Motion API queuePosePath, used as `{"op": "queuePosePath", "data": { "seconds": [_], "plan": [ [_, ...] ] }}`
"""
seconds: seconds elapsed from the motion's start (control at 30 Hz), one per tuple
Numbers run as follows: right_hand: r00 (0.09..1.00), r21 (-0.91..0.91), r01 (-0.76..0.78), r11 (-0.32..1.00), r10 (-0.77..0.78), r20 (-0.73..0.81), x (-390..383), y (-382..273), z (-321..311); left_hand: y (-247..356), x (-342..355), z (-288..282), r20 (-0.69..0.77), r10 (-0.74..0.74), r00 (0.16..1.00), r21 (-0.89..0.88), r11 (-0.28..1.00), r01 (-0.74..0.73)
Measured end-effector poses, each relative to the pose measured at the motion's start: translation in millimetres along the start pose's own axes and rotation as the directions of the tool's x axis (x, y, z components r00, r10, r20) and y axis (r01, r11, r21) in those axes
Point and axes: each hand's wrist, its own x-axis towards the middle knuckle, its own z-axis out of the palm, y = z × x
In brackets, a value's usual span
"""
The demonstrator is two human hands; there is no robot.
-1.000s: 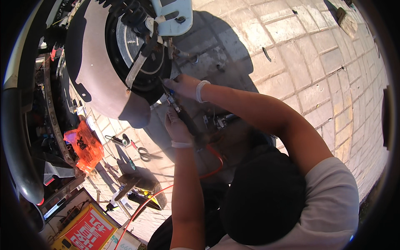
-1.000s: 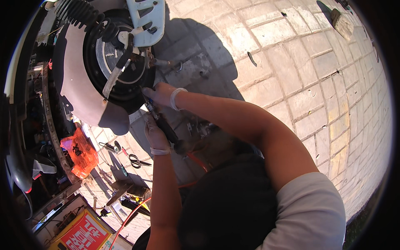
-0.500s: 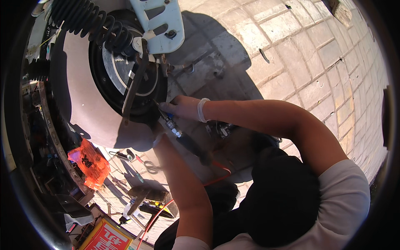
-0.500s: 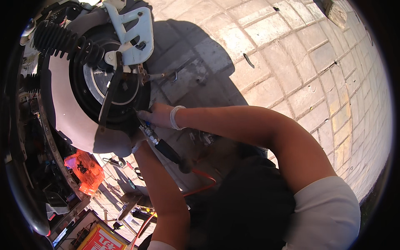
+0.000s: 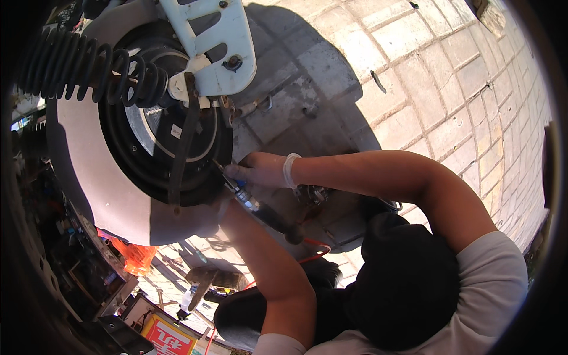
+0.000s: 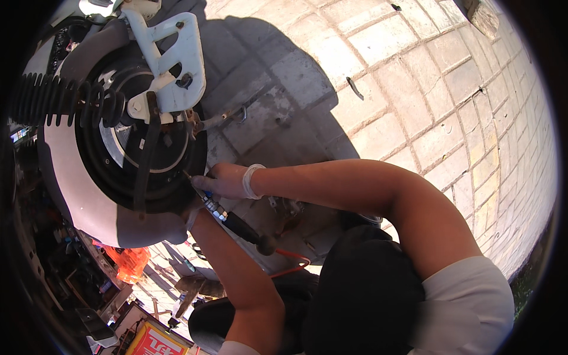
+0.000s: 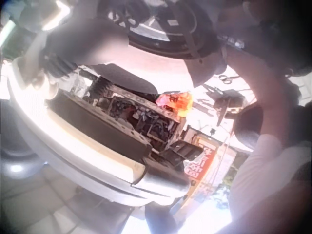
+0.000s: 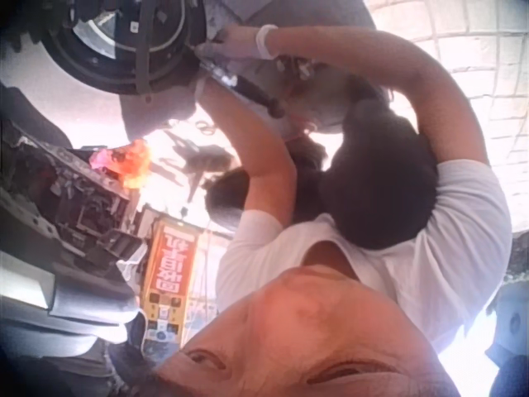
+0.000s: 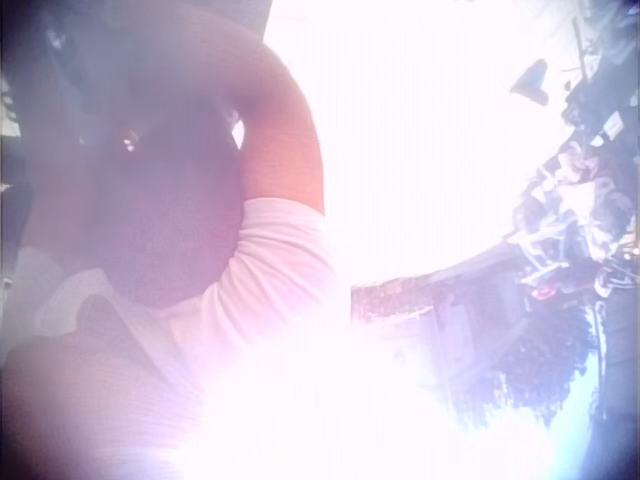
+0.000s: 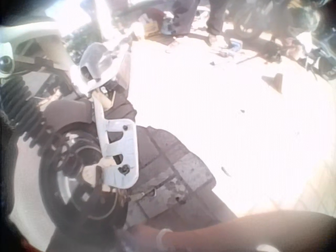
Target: The person works on the rear brake assembly of a motorcycle, using a pneumatic impact wrench to remove and install bolts, then checks the tire pressure with a digital gauge. The person also retrieves a small part from a tool cart and reattaches it to the brake assembly.
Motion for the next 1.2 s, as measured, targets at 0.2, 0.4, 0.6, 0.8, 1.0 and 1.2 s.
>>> {"op": "queuePosePath", "data": {
  "seconds": [0.2, 0.4, 0.6, 0.8, 1.0, 1.2],
  "plan": [
    [0.921, 0.774, -0.096, 0.626, 0.35, -0.17, 62, 13, 4, -2, 1, -1, 0.002, 0.019, 1.0, -0.001, 1.0, -0.019],
    [0.979, 0.852, -0.034, 0.522, 0.188, -0.076, 106, 18, 16, -4, 5, -2, -0.004, 0.034, 0.999, 0.008, 0.999, -0.034],
    [0.964, 0.763, 0.09, 0.641, 0.137, -0.228, 127, 43, 15, -4, 7, -1, 0.004, 0.048, 0.999, 0.008, 0.999, -0.048],
    [0.956, 0.758, 0.145, 0.636, 0.108, -0.273, 138, 42, 19, -8, 1, -10, 0.013, 0.095, 0.995, 0.016, 0.995, -0.096],
    [0.991, 0.886, -0.129, 0.445, 0.045, 0.122, 73, 30, 4, -17, -28, -51, 0.049, 0.259, 0.965, 0.033, 0.965, -0.261],
    [0.985, 0.397, 0.137, 0.907, -0.082, -0.153, 14, 29, 4, -33, -58, -82, 0.082, 0.467, 0.881, 0.067, 0.879, -0.472]
  ]
}}
